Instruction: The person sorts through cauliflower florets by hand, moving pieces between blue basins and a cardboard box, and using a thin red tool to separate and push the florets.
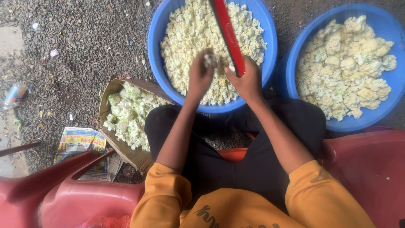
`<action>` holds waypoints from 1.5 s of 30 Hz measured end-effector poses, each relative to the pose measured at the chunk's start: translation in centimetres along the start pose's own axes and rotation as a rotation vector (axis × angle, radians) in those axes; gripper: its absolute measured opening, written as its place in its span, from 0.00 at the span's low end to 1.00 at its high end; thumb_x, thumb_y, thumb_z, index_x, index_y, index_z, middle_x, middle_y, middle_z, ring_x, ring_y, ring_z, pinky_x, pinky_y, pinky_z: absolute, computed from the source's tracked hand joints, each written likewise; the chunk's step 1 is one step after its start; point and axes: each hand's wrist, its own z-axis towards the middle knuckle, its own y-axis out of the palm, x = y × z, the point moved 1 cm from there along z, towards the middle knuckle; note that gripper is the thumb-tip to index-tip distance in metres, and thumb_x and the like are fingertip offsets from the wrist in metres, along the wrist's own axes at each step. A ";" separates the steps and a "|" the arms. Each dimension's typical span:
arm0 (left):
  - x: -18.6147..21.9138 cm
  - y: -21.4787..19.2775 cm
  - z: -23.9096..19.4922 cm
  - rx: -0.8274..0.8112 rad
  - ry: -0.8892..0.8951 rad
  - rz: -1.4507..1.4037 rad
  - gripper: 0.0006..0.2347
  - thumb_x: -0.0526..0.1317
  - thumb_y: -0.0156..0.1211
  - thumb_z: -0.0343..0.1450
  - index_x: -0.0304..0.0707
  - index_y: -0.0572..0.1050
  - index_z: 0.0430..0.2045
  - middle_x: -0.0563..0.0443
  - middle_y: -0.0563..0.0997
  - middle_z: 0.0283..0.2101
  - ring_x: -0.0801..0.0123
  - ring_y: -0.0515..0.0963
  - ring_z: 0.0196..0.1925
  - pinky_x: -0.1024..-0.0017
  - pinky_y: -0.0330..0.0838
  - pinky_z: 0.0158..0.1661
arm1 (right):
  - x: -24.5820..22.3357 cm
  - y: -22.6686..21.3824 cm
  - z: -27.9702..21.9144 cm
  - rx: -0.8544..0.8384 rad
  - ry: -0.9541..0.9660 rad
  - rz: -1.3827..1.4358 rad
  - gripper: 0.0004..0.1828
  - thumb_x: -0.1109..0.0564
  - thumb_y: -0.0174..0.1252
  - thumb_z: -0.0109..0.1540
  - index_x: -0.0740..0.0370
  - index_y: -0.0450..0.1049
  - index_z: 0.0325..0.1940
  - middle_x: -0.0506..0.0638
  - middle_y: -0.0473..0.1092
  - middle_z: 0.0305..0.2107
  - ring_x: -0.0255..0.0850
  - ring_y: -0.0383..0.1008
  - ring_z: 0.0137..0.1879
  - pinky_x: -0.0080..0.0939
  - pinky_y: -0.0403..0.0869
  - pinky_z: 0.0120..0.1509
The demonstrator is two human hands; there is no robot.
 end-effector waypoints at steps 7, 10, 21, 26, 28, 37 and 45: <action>1.6 -0.3 -0.1 -0.008 -0.172 -0.509 0.22 0.33 0.53 0.77 0.38 0.61 0.69 0.37 0.74 0.64 0.55 0.77 0.63 0.60 0.74 0.64 | -0.1 0.5 0.5 -0.218 0.358 0.483 0.17 0.52 0.69 0.60 0.63 0.73 0.46 0.44 0.70 0.24 0.30 0.66 0.23 0.31 0.67 0.24; 2.0 0.6 -0.6 -0.095 -0.159 -0.292 0.24 0.33 0.54 0.78 0.35 0.58 0.71 0.36 0.71 0.65 0.57 0.74 0.64 0.61 0.72 0.63 | 0.3 0.9 0.3 -0.157 0.267 0.584 0.15 0.54 0.67 0.65 0.66 0.73 0.47 0.43 0.71 0.26 0.25 0.68 0.24 0.26 0.68 0.26; 2.1 1.2 -0.8 -0.063 -0.129 -0.118 0.23 0.33 0.63 0.74 0.25 0.68 0.65 0.41 0.80 0.50 0.72 0.77 0.48 0.71 0.76 0.49 | 0.3 -0.2 0.8 -0.104 0.213 0.450 0.11 0.59 0.65 0.64 0.63 0.73 0.47 0.42 0.69 0.23 0.27 0.66 0.24 0.30 0.64 0.27; 1.8 0.8 -0.5 0.031 0.085 -0.010 0.22 0.30 0.63 0.73 0.22 0.68 0.63 0.43 0.80 0.55 0.73 0.81 0.54 0.74 0.76 0.55 | 0.2 0.2 0.4 -0.088 0.093 0.349 0.12 0.57 0.68 0.63 0.63 0.72 0.43 0.45 0.71 0.30 0.28 0.72 0.34 0.32 0.72 0.38; 1.3 0.4 -0.3 0.048 -0.101 -0.043 0.22 0.32 0.63 0.72 0.26 0.68 0.63 0.48 0.84 0.46 0.78 0.83 0.45 0.79 0.79 0.45 | -0.1 0.3 0.1 -0.118 0.142 0.254 0.12 0.55 0.67 0.61 0.63 0.71 0.41 0.46 0.70 0.29 0.32 0.72 0.32 0.35 0.71 0.36; -0.1 0.0 0.1 0.003 -0.146 -0.109 0.20 0.31 0.67 0.73 0.23 0.73 0.61 0.49 0.81 0.40 0.76 0.75 0.39 0.76 0.71 0.38 | -1.0 0.0 0.0 -0.074 -0.187 -0.166 0.09 0.59 0.51 0.71 0.66 0.70 0.39 0.54 0.70 0.28 0.44 0.71 0.29 0.48 0.68 0.33; 0.1 -0.3 0.3 0.011 -0.128 -0.183 0.19 0.33 0.69 0.71 0.23 0.75 0.55 0.50 0.85 0.40 0.77 0.81 0.40 0.79 0.76 0.41 | 0.7 1.4 -0.6 -0.088 -0.261 -0.302 0.06 0.61 0.51 0.71 0.66 0.71 0.47 0.58 0.72 0.30 0.52 0.75 0.34 0.50 0.72 0.36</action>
